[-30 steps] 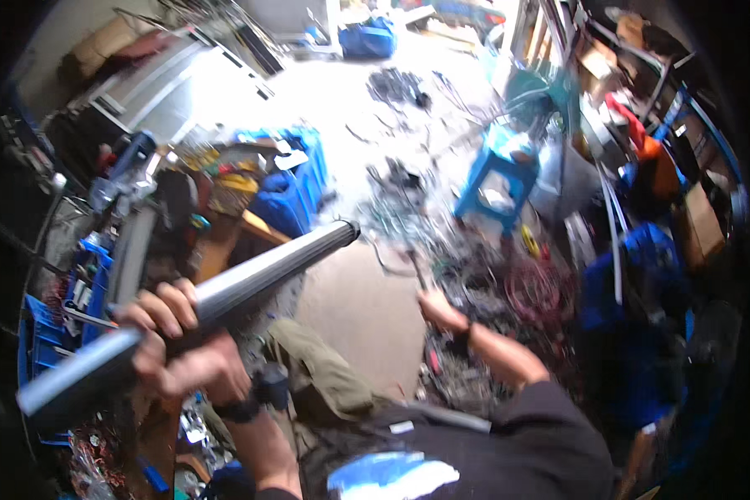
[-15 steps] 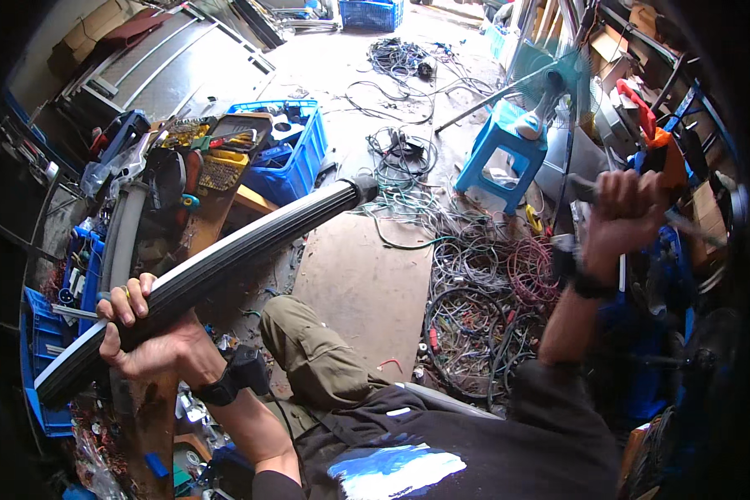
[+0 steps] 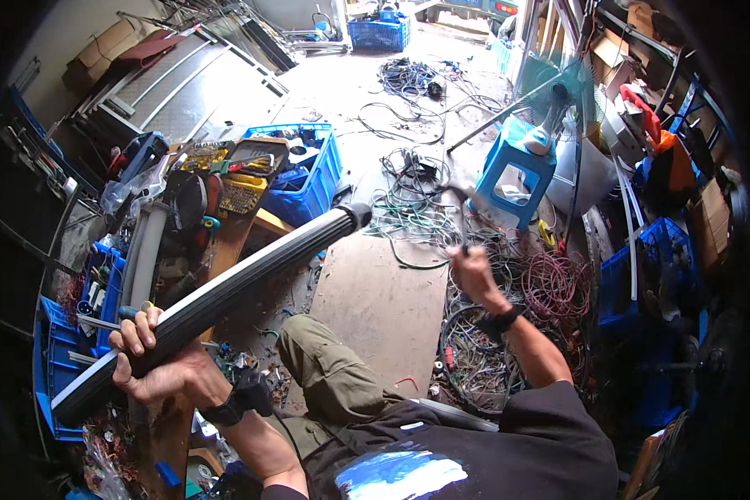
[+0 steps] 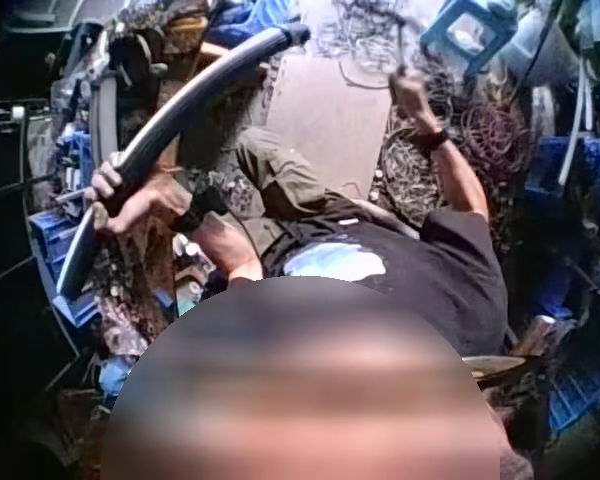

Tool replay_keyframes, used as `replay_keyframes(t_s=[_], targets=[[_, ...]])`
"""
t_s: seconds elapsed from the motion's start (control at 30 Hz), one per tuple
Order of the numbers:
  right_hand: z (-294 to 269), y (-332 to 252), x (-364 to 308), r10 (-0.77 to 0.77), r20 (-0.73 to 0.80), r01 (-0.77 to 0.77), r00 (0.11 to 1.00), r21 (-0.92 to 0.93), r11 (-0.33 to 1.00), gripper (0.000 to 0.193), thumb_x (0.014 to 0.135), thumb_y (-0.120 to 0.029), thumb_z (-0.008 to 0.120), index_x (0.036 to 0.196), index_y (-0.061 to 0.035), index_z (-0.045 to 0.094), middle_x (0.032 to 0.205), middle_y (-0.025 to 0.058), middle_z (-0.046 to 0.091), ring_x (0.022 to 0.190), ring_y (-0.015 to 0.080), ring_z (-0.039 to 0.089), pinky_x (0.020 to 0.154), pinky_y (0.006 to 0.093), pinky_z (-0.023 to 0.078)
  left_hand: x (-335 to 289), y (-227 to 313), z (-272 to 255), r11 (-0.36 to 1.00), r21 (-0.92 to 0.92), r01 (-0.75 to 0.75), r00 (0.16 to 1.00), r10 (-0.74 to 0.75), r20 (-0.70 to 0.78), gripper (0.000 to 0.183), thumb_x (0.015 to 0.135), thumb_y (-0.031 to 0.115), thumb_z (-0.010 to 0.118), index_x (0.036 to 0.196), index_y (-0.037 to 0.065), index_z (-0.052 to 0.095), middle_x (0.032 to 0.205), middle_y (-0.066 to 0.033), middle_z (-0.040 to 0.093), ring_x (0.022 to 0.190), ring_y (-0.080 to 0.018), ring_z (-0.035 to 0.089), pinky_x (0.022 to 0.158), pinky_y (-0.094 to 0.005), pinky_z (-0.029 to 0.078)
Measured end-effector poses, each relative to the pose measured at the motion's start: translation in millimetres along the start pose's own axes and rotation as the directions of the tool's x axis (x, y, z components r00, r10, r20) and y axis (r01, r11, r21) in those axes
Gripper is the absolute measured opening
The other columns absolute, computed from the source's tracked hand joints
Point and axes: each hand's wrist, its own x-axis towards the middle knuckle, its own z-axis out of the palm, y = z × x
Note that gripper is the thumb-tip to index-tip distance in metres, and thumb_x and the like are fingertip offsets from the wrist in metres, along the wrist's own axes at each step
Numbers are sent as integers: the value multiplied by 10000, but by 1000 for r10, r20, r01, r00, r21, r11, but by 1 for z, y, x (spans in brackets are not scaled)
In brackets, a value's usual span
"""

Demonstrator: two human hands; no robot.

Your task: The person uses a screwdriver to remove screws from a black cylindrical device, then uses a hammer to tap and separate its parts. The person continues to disassemble the device, exposing internal wires and components.

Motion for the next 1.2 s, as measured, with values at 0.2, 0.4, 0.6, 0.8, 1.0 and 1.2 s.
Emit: replay_keyframes(t_s=[0.2,0.4,0.6,0.8,1.0,1.2], targets=[[-81,-152,-9,-430,-373,566,822,616,547,258,1072,-270,473,959,-72,593,711,30,554,561,120,464,527,275,390,-1,1,-1,998,-53,31,999,-31,9,155,789,237,629,800,129,519,691,42,444,656,-111,447,769,-300,402],[89,0,-16,338,402,-429,851,162,889,393,960,-272,653,628,-117,509,529,-10,496,434,118,444,394,311,328,-14,0,0,997,-10,75,996,-74,57,233,794,267,653,899,116,509,703,21,425,644,-124,421,776,-313,395],[92,66,-40,236,311,-345,921,365,865,393,996,-246,629,642,-128,505,504,-50,419,376,77,355,355,296,270,-2,32,-11,996,-33,-77,996,75,-55,179,809,249,625,824,118,505,699,40,412,645,-107,430,758,-307,401],[91,9,-16,134,115,-119,984,-127,985,489,1008,-335,636,607,-103,480,526,-62,436,463,69,398,428,311,295,-5,115,-40,992,-82,-98,994,101,33,190,825,188,660,825,111,487,705,41,457,645,-95,468,769,-287,423],[139,-19,14,-261,175,309,949,-359,881,411,973,-293,702,740,12,555,572,177,462,486,258,405,507,432,355,-31,205,-79,964,68,-258,947,266,-182,213,808,171,677,811,141,466,704,46,464,639,-94,487,769,-295,451],[216,-83,49,-374,342,507,862,-560,656,379,944,-398,733,852,-37,664,672,198,648,649,417,661,587,483,489,-72,289,-119,929,134,-344,885,369,-284,254,812,168,671,745,161,426,661,56,430,636,-102,487,814,-308,468]])
